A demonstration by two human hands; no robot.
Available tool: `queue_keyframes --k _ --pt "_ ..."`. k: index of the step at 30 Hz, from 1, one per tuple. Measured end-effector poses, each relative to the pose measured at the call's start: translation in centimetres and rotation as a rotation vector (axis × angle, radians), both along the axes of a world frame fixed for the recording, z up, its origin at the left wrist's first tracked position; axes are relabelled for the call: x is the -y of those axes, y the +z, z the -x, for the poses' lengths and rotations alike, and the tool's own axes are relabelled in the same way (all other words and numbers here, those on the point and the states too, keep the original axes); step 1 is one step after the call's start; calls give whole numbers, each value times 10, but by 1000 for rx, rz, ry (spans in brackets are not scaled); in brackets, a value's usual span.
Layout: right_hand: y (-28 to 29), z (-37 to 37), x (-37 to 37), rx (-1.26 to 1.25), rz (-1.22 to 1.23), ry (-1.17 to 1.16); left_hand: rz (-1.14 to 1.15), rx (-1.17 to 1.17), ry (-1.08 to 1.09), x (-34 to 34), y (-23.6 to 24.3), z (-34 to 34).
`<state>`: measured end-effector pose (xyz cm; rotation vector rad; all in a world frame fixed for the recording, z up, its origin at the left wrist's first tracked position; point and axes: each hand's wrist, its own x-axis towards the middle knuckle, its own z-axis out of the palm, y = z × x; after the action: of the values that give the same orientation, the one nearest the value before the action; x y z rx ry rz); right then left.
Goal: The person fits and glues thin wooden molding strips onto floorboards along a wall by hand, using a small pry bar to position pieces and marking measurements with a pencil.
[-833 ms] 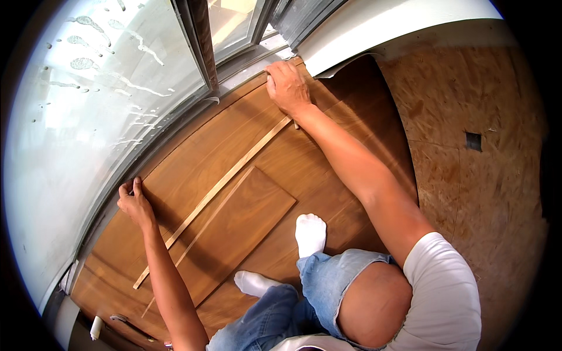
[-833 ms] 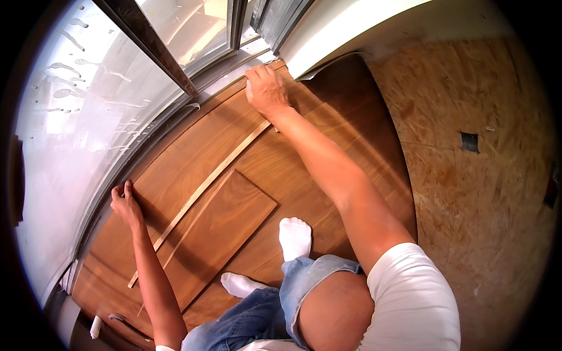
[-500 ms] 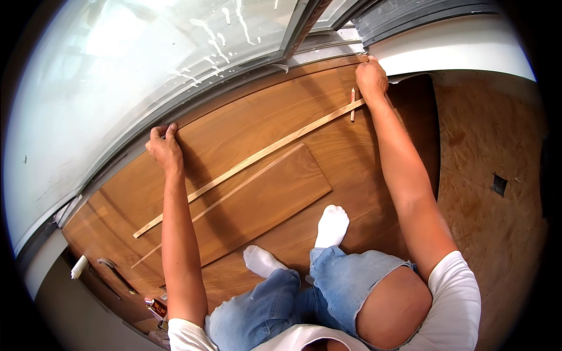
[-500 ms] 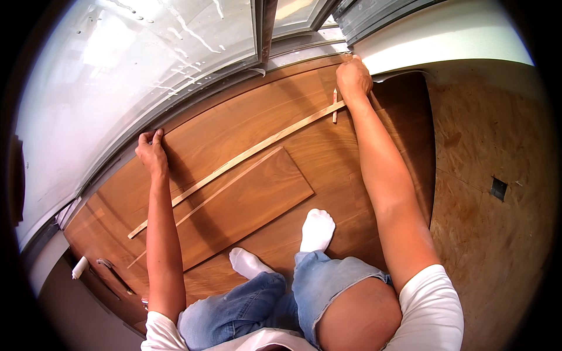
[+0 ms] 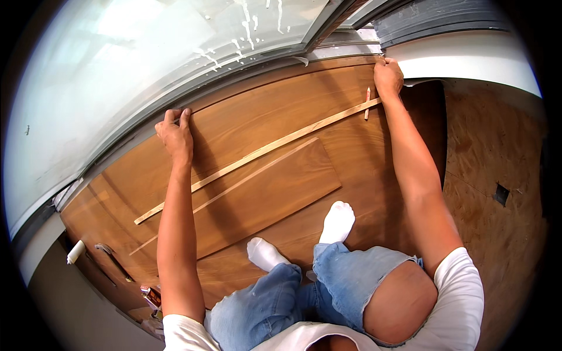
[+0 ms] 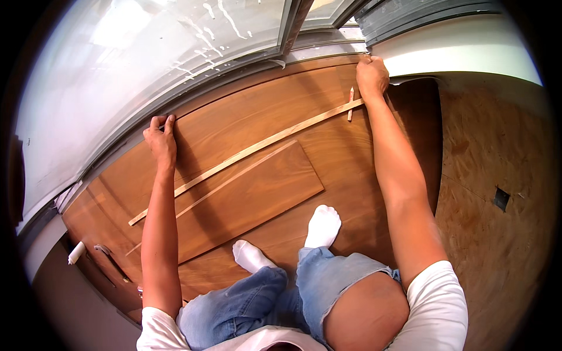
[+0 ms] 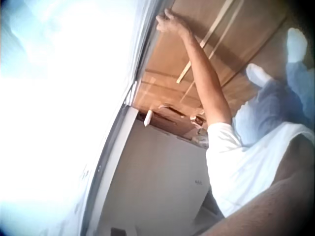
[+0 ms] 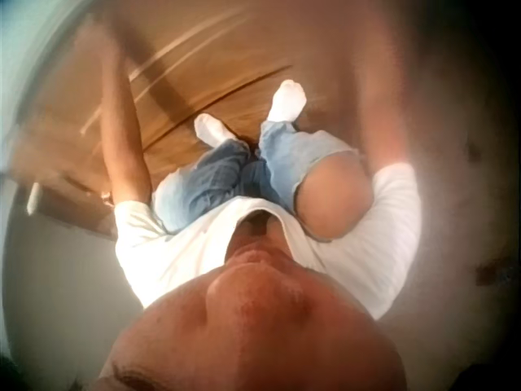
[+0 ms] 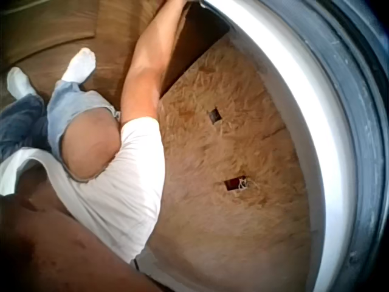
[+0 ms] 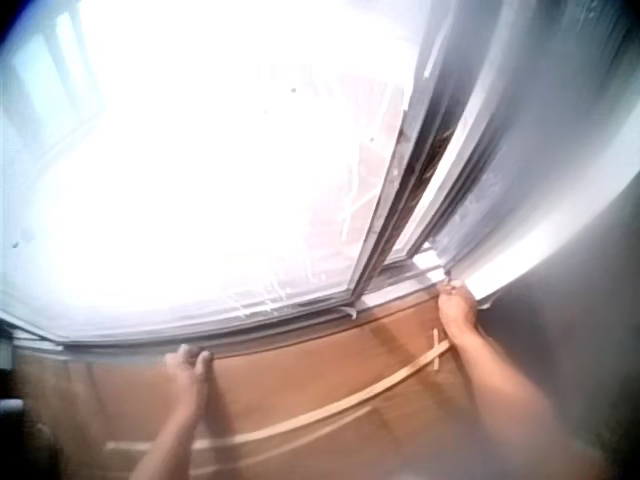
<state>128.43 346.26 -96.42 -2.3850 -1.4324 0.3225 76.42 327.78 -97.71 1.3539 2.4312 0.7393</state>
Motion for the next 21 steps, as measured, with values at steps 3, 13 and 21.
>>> queue_keyframes --k 3,13,21 --pt "-6 -1 0 44 -25 -5 -43 -52 -24 -1 -2 -4" --pt "-13 -11 1 177 3 66 -60 -37 -28 1 -2 -9" --pt "-7 40 30 160 -272 397 -221 -93 17 2 -12 -12"
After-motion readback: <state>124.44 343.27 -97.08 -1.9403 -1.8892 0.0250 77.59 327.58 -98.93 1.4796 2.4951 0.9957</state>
